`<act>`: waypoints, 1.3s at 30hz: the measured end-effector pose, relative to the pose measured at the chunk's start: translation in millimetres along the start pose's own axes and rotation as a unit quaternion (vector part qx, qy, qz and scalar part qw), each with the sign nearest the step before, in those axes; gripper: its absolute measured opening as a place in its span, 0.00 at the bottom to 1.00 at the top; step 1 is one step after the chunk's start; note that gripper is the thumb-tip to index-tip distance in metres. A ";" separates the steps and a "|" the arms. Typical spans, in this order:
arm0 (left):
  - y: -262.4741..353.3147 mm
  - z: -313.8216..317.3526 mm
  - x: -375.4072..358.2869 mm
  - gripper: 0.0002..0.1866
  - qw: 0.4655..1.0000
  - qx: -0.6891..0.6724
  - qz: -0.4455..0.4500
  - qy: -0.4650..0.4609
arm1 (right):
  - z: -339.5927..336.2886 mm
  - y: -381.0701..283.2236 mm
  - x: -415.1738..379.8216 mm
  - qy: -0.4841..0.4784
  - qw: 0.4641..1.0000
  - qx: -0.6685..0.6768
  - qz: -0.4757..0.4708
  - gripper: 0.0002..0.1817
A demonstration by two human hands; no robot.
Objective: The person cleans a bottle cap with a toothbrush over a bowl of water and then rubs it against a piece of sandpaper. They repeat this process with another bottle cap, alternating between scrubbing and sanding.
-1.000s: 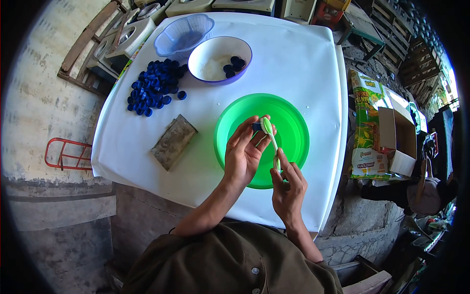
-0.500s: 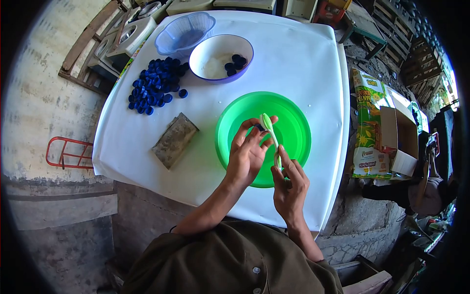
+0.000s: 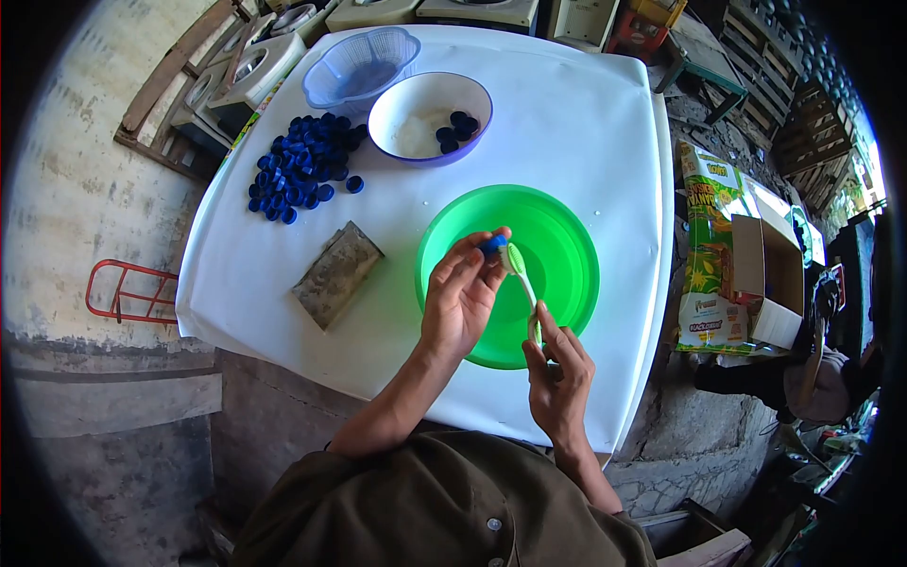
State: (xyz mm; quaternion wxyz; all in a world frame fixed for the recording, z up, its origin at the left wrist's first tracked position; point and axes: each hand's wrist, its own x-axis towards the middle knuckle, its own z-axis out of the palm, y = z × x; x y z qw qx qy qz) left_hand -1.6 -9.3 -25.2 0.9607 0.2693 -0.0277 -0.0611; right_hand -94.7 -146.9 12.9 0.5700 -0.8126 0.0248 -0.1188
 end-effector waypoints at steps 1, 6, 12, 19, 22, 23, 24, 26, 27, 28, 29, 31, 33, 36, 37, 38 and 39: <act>-1.2 0.5 -1.8 0.15 1.000 0.011 -0.001 -0.001 | -0.6 -1.0 0.6 -0.002 1.000 0.000 0.011 0.29; 0.5 -2.2 1.1 0.16 1.000 -0.018 -0.007 -0.014 | -1.6 -1.1 5.6 -0.015 1.000 -0.018 -0.002 0.29; -3.8 -2.6 -0.1 0.16 1.000 0.002 -0.007 -0.028 | -3.9 -6.5 14.0 -0.034 0.998 -0.038 0.035 0.29; 10.7 -4.7 7.0 0.16 1.000 -0.017 -0.006 0.015 | 3.4 9.9 19.0 -0.059 0.998 -0.016 -0.030 0.28; 7.7 -1.9 3.6 0.16 0.999 -0.011 -0.037 0.008 | 0.0 0.5 29.9 -0.074 0.996 -0.034 0.045 0.30; 5.4 -2.1 3.0 0.16 0.999 -0.012 -0.038 -0.005 | 0.2 -0.4 33.6 -0.075 0.994 -0.043 0.067 0.31; 7.1 -0.8 4.3 0.16 0.999 -0.016 -0.034 0.013 | 1.9 -0.7 36.0 -0.073 0.995 -0.037 0.064 0.31; 12.6 -1.8 7.8 0.16 0.999 -0.020 -0.017 0.028 | 3.7 0.1 34.2 -0.082 0.995 -0.036 0.037 0.31; 17.3 -4.9 12.2 0.16 0.999 -0.022 -0.004 0.025 | 4.6 0.4 32.9 -0.086 0.995 -0.035 0.023 0.31; 22.1 -6.9 14.9 0.15 1.000 -0.009 0.000 0.014 | 6.1 -0.4 32.0 -0.083 0.996 -0.022 0.019 0.31; 21.4 -6.7 14.6 0.15 1.000 -0.005 -0.006 0.008 | 5.8 -0.8 33.1 -0.082 0.996 -0.029 0.027 0.31; 18.0 -4.9 12.9 0.15 1.000 0.003 -0.021 -0.007 | 5.0 -1.5 36.3 -0.077 0.995 -0.044 0.043 0.31; 11.4 -4.1 8.1 0.15 0.999 -0.007 -0.031 0.006 | 5.4 -1.6 39.2 -0.071 0.995 -0.039 0.062 0.31; 16.4 -3.3 13.5 0.15 0.998 -0.060 -0.013 0.002 | 6.0 -0.1 34.5 -0.082 0.995 -0.015 0.056 0.31; 19.3 -6.4 16.5 0.15 0.998 -0.060 -0.002 0.005 | 6.7 1.5 31.7 -0.077 0.996 -0.011 0.049 0.31; 19.4 -7.8 16.3 0.15 0.998 -0.059 -0.008 -0.002 | 8.0 2.8 29.0 -0.072 0.997 -0.006 0.040 0.31; 19.3 -8.6 15.3 0.15 0.998 -0.057 -0.014 -0.008 | 8.5 3.1 27.2 -0.068 0.997 0.000 0.032 0.31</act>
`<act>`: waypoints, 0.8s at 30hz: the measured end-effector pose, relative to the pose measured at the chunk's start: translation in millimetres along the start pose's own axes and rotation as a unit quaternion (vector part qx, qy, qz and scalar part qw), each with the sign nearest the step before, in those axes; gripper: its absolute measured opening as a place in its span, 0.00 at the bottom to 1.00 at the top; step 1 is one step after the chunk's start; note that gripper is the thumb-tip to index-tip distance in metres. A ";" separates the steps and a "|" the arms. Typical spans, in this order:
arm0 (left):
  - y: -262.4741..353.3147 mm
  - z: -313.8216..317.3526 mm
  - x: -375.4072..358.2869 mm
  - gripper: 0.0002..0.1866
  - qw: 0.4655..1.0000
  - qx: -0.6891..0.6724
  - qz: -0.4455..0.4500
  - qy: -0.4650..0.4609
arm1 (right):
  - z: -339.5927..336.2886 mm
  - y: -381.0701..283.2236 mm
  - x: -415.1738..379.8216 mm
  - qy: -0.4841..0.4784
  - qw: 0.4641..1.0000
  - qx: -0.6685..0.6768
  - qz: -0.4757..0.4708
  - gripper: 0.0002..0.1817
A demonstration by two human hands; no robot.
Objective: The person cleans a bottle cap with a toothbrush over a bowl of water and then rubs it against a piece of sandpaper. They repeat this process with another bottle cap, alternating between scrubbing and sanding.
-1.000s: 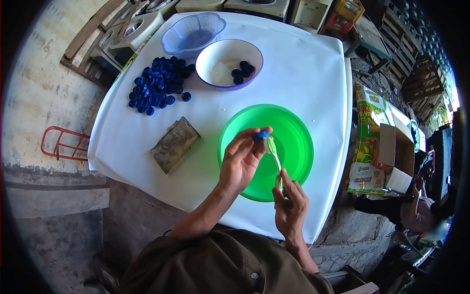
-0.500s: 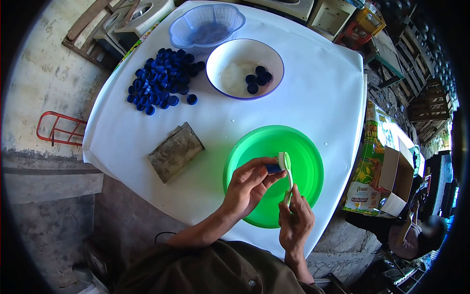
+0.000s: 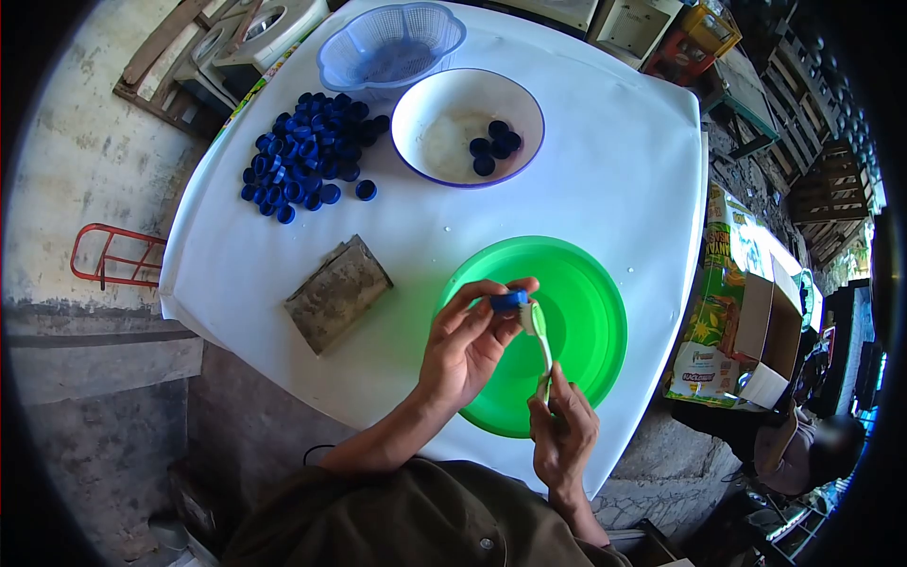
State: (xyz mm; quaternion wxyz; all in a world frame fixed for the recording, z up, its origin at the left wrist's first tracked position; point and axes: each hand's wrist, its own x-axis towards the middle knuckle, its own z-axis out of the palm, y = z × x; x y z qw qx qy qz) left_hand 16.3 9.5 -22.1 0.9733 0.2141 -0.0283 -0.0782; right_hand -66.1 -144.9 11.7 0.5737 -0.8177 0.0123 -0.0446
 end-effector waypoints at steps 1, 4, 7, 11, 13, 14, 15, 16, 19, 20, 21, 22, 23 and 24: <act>-3.4 1.0 -4.3 0.15 1.000 0.001 -0.017 0.013 | -0.8 -2.3 0.8 -0.001 1.000 -0.006 0.017 0.31; -10.8 8.0 -12.2 0.17 0.999 0.006 -0.041 0.034 | -3.3 -9.3 4.9 0.007 0.999 -0.018 0.042 0.30; -5.2 16.6 -10.1 0.20 0.998 0.040 -0.034 0.042 | 2.3 -1.6 0.2 0.031 0.999 -0.022 0.007 0.30; -12.5 30.2 -19.3 0.20 0.983 0.147 -0.061 0.089 | -1.6 -3.9 -6.0 0.012 1.000 -0.021 0.016 0.29; -12.3 24.1 -16.1 0.20 0.990 0.112 -0.041 0.072 | -5.4 -11.3 -4.9 0.002 0.999 -0.032 0.010 0.30; -11.8 21.3 -12.9 0.20 0.993 0.094 -0.031 0.061 | -6.1 -11.3 -8.1 0.000 1.000 -0.026 0.008 0.30; -7.7 19.3 -9.9 0.20 0.996 0.074 -0.025 0.046 | -6.5 -10.4 -12.0 -0.001 1.000 -0.021 0.004 0.30; -4.9 17.0 -8.2 0.21 0.994 0.105 -0.030 0.032 | -6.6 -9.0 -15.3 -0.004 1.000 -0.016 0.001 0.29; -11.8 19.9 -18.1 0.24 0.990 0.097 -0.092 -0.035 | -8.6 -7.9 -15.6 0.011 0.999 0.025 0.028 0.30; -13.9 26.3 -22.4 0.26 0.987 0.113 -0.106 -0.029 | -10.7 -9.9 -13.7 0.009 0.998 0.034 0.050 0.30; -15.8 28.7 -23.5 0.26 0.989 0.103 -0.101 -0.025 | -11.2 -10.9 -13.2 0.008 0.998 0.033 0.052 0.30; -16.6 30.2 -23.7 0.26 0.991 0.094 -0.096 -0.021 | -11.2 -10.9 -16.0 0.000 0.998 0.032 0.047 0.30; -15.8 28.9 -20.7 0.26 0.992 0.097 -0.076 -0.015 | -11.2 -10.9 -19.5 -0.007 0.999 0.031 0.042 0.30; -14.8 25.1 -16.5 0.27 0.994 0.099 -0.055 -0.008 | -11.7 -10.8 -23.2 -0.015 0.999 0.029 0.037 0.29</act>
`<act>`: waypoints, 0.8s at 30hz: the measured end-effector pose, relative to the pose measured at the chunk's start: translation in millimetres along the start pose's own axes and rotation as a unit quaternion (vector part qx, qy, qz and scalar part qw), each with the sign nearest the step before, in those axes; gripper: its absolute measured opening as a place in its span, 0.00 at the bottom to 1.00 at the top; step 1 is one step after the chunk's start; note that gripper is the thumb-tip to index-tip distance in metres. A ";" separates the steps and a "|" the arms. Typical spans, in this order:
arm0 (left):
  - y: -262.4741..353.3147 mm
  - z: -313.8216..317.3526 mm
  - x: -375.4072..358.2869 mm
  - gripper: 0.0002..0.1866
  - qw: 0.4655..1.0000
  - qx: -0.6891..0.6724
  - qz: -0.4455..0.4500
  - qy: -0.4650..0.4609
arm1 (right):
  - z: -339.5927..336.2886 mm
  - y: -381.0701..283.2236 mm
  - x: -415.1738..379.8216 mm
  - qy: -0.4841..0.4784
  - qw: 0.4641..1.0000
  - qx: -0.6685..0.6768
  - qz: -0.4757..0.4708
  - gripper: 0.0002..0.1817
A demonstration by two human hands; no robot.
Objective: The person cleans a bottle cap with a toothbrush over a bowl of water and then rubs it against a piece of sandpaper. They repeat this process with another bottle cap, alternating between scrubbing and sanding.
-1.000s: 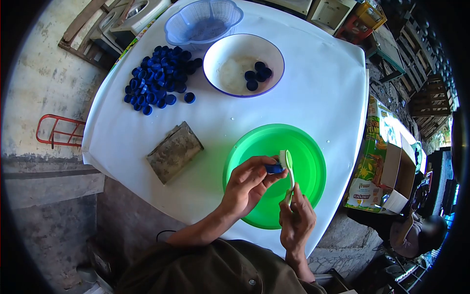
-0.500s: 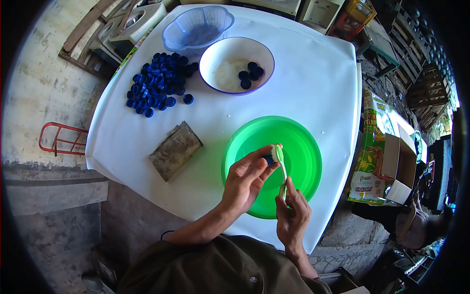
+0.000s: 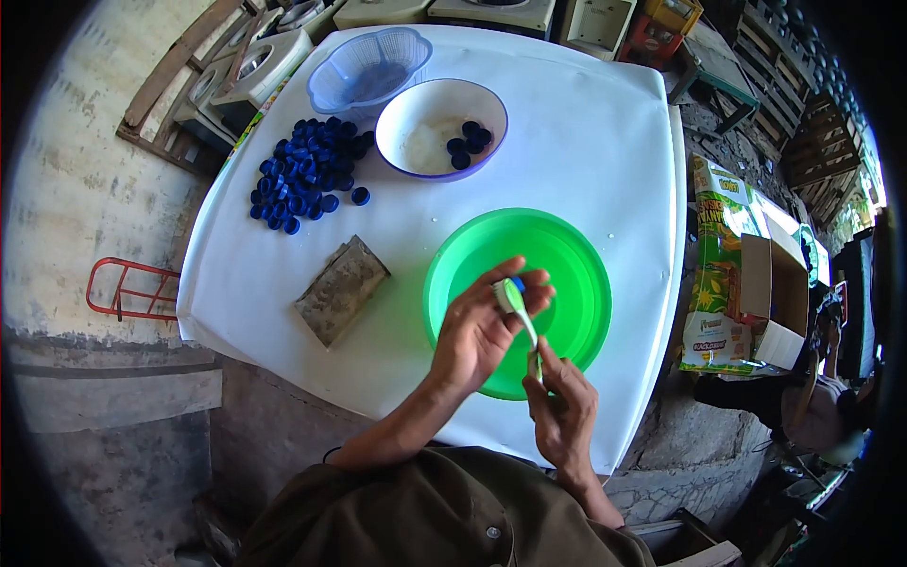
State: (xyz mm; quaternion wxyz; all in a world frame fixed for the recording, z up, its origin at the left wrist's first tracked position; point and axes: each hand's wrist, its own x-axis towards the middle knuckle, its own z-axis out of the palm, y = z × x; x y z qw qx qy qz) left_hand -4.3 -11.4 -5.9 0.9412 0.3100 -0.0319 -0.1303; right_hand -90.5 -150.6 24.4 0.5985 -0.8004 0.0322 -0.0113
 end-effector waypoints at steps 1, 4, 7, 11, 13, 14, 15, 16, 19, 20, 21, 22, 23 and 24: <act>2.1 -5.7 2.1 0.27 1.000 -0.023 0.015 -0.011 | 0.7 -0.1 -4.6 -0.001 1.000 -0.001 0.007 0.29; 7.4 3.3 -4.4 0.27 1.000 0.011 0.001 -0.016 | 1.2 4.4 -8.2 0.023 0.999 0.023 0.011 0.29; 2.1 -1.0 -2.2 0.27 0.999 0.003 0.036 0.012 | -2.6 3.1 -13.3 0.004 1.000 0.012 -0.011 0.29; 3.3 -7.7 -3.0 0.25 0.996 0.076 0.025 -0.032 | -4.8 7.5 -13.6 0.032 0.999 0.038 -0.011 0.30; -3.3 -2.7 -9.1 0.23 0.994 0.071 0.012 -0.083 | -6.0 7.8 -10.3 0.037 0.999 0.032 0.002 0.30; -3.0 -4.4 -9.3 0.23 0.994 0.075 0.023 -0.073 | -5.8 8.1 -9.5 0.040 0.999 0.030 0.008 0.30; -2.2 -7.6 -7.7 0.24 0.994 0.079 0.034 -0.064 | -3.9 8.5 -10.1 0.041 0.999 0.035 0.005 0.30; -0.7 -9.5 -5.5 0.24 0.994 0.082 0.045 -0.055 | -3.4 7.8 -11.6 0.039 0.999 0.036 0.007 0.30; 2.4 -10.6 -5.6 0.26 0.985 0.151 0.043 -0.078 | -5.7 6.7 -15.4 0.038 0.999 0.033 0.008 0.30; 1.8 -9.7 -7.5 0.27 0.982 0.169 0.030 -0.082 | -6.2 6.3 -12.6 0.042 0.999 0.033 0.002 0.30; 1.5 -3.7 -8.7 0.27 0.978 0.185 0.029 -0.088 | -6.0 6.1 -11.1 0.046 0.998 0.035 -0.004 0.30; 0.5 -4.5 -8.7 0.28 0.981 0.173 0.030 -0.079 | -6.1 6.7 -11.2 0.043 0.998 0.039 0.002 0.30; -0.9 -6.1 -7.8 0.28 0.984 0.160 0.032 -0.071 | -7.1 7.5 -11.0 0.041 0.998 0.043 0.007 0.30; -1.9 -6.6 -6.6 0.28 0.987 0.147 0.035 -0.062 | -8.2 7.9 -11.1 0.037 0.998 0.047 0.012 0.30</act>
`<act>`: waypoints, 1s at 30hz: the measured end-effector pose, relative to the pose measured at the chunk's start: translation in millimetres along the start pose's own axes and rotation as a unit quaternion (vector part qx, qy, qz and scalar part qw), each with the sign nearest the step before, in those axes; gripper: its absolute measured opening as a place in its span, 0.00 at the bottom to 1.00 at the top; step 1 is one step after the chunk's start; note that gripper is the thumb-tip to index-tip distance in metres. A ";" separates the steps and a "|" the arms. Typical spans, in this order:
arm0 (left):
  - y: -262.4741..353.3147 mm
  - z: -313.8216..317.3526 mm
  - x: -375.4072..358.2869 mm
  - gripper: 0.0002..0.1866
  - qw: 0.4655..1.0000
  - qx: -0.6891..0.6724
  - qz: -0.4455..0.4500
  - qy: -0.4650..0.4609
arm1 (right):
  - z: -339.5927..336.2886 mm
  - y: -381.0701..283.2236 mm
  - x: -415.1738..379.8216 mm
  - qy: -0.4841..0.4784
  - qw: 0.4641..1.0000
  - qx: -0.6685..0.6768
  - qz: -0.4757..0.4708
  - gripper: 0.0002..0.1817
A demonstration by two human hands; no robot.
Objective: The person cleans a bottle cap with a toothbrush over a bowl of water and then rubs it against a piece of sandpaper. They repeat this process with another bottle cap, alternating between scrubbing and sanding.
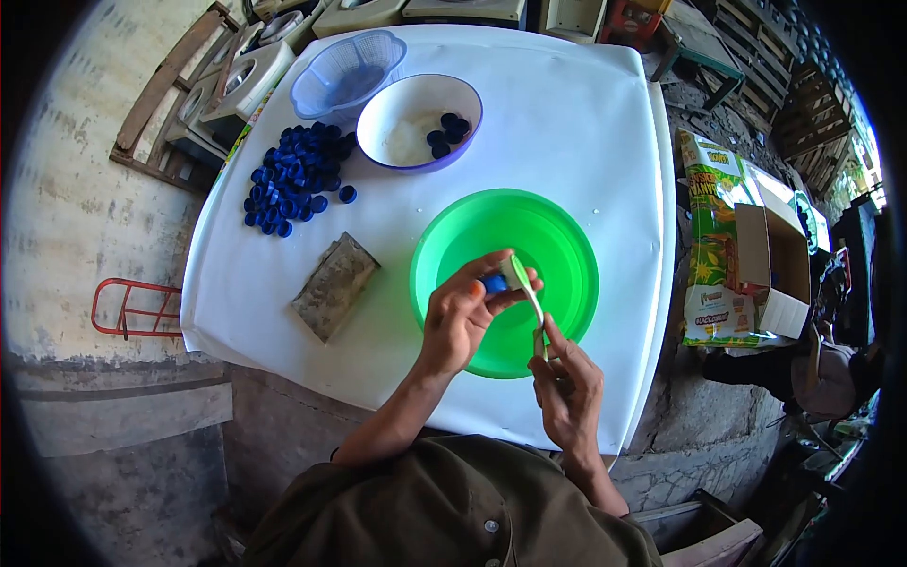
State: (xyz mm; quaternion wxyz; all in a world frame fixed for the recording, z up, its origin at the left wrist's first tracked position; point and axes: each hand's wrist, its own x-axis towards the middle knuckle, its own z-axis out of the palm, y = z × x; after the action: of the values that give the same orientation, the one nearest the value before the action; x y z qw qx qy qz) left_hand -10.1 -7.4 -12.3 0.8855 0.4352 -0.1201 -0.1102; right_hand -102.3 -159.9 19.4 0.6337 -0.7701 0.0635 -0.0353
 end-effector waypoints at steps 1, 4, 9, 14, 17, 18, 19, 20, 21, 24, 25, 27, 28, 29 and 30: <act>4.4 -1.5 1.9 0.29 1.000 -0.015 -0.007 0.002 | -1.4 -1.6 -3.1 -0.019 1.000 -0.001 0.023 0.30; 0.1 -4.3 0.3 0.30 0.999 -0.039 -0.019 -0.027 | 0.6 0.4 -5.4 -0.010 0.998 0.051 0.046 0.30; -1.2 4.5 -0.2 0.29 0.991 -0.122 -0.051 0.000 | 2.0 0.5 1.6 -0.011 1.000 0.013 0.009 0.30; 2.7 14.3 1.8 0.30 0.971 -0.189 -0.099 0.108 | 9.2 0.3 -2.1 0.008 0.999 -0.031 -0.004 0.30; -1.4 24.6 -2.2 0.29 0.958 -0.245 -0.112 0.097 | 14.0 4.8 4.8 0.039 0.996 -0.072 -0.041 0.30; -1.2 26.6 -2.7 0.29 0.954 -0.258 -0.115 0.101 | 14.6 5.6 3.3 0.040 0.994 -0.086 -0.055 0.30; 0.6 24.6 -1.3 0.29 0.950 -0.262 -0.119 0.125 | 15.0 6.3 1.4 0.040 0.992 -0.099 -0.069 0.30; 0.7 23.6 0.3 0.29 0.951 -0.255 -0.120 0.123 | 14.8 6.6 0.6 0.041 0.989 -0.113 -0.084 0.30; 0.4 22.8 0.7 0.29 0.953 -0.249 -0.122 0.123 | 14.2 6.4 0.9 0.040 0.990 -0.115 -0.075 0.30; -0.8 27.0 -2.8 0.29 0.953 -0.251 -0.122 0.118 | 12.8 4.6 1.2 0.034 0.991 -0.117 -0.049 0.31; -0.8 28.5 -2.2 0.28 0.952 -0.256 -0.119 0.120 | 12.8 3.3 2.5 0.032 0.991 -0.118 -0.045 0.31; -2.2 22.8 0.9 0.27 0.954 -0.254 -0.106 0.119 | 11.8 -0.2 2.8 0.025 0.993 -0.105 -0.048 0.30; -3.5 14.8 4.0 0.27 0.955 -0.243 -0.098 0.138 | 8.2 -1.7 2.4 0.010 0.994 -0.105 -0.036 0.29; -3.2 5.7 6.3 0.26 0.960 -0.226 -0.083 0.140 | 2.0 -2.4 1.7 -0.004 0.994 -0.104 -0.024 0.29; -1.9 -3.1 9.1 0.25 0.965 -0.209 -0.067 0.142 | -4.2 -1.6 1.8 -0.019 0.994 -0.103 -0.012 0.28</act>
State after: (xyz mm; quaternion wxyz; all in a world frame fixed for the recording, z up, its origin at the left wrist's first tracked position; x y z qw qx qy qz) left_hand -0.7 -8.9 -14.5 0.9553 0.2585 0.0623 -0.1294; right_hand -101.0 -163.9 21.8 0.5515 -0.8326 0.0456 -0.0216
